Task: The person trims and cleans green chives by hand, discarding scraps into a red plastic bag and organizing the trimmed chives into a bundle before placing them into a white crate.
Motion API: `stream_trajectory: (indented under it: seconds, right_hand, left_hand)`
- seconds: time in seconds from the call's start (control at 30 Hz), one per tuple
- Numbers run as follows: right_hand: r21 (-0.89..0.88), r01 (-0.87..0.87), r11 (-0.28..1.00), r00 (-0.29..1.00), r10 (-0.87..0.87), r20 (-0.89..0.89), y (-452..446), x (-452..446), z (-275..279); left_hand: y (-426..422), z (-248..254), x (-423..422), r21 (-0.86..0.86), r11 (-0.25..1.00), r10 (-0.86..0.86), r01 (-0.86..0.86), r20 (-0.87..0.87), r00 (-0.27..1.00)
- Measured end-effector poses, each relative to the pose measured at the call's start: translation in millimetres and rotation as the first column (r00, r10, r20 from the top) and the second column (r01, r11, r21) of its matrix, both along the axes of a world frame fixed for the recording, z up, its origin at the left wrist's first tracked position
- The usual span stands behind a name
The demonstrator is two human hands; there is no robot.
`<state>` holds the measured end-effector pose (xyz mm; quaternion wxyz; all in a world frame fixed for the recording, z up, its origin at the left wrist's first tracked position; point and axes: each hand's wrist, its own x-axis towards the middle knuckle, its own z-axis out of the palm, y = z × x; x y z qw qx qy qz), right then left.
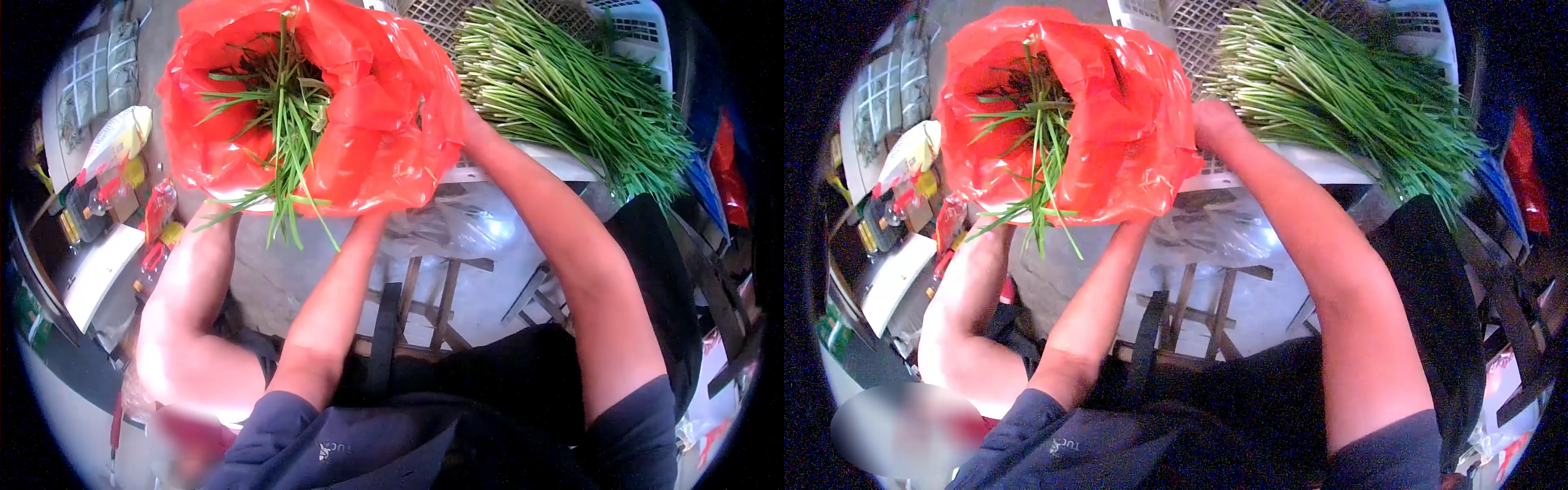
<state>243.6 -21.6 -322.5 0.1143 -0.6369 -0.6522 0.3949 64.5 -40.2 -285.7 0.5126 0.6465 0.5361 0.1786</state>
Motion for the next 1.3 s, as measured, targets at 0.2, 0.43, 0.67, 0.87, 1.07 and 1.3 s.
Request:
stream_trajectory:
  seconds: [0.2,0.43,0.67,0.87,1.07,1.3]
  right_hand:
    - [0.116,0.226,0.967,0.923,-0.174,-0.344,-23.4,6.2,23.8]
    - [0.095,0.131,0.987,0.984,-0.141,0.107,-33.8,7.0,65.2]
    - [0.023,0.346,0.938,0.938,-0.346,-0.004,-50.6,-28.5,159.2]
    - [0.108,0.519,0.848,0.849,-0.498,-0.176,-112.3,-83.4,154.2]
    - [0.046,0.593,0.804,0.789,-0.568,-0.236,-136.5,-114.4,168.0]
    - [-0.363,0.411,0.836,0.452,-0.533,-0.715,-144.4,-112.8,245.8]
  left_hand:
    - [4.3,10.5,11.3,0.008,0.999,0.047,-0.048,0.108,0.993]
    - [-6.0,42.2,21.0,-0.004,0.99,0.14,-0.144,0.249,0.958]
    - [-28.3,8.3,-22.0,-0.895,0.441,0.63,-0.068,0.255,0.733]
    - [-51.8,81.3,-17.0,-0.972,0.228,0.776,0.053,0.214,0.593]
    - [-72.0,165.5,-20.4,-0.906,0.308,0.71,-0.291,0.015,0.704]
    - [-60.0,165.8,-39.8,-0.867,0.415,0.711,-0.274,0.121,0.693]
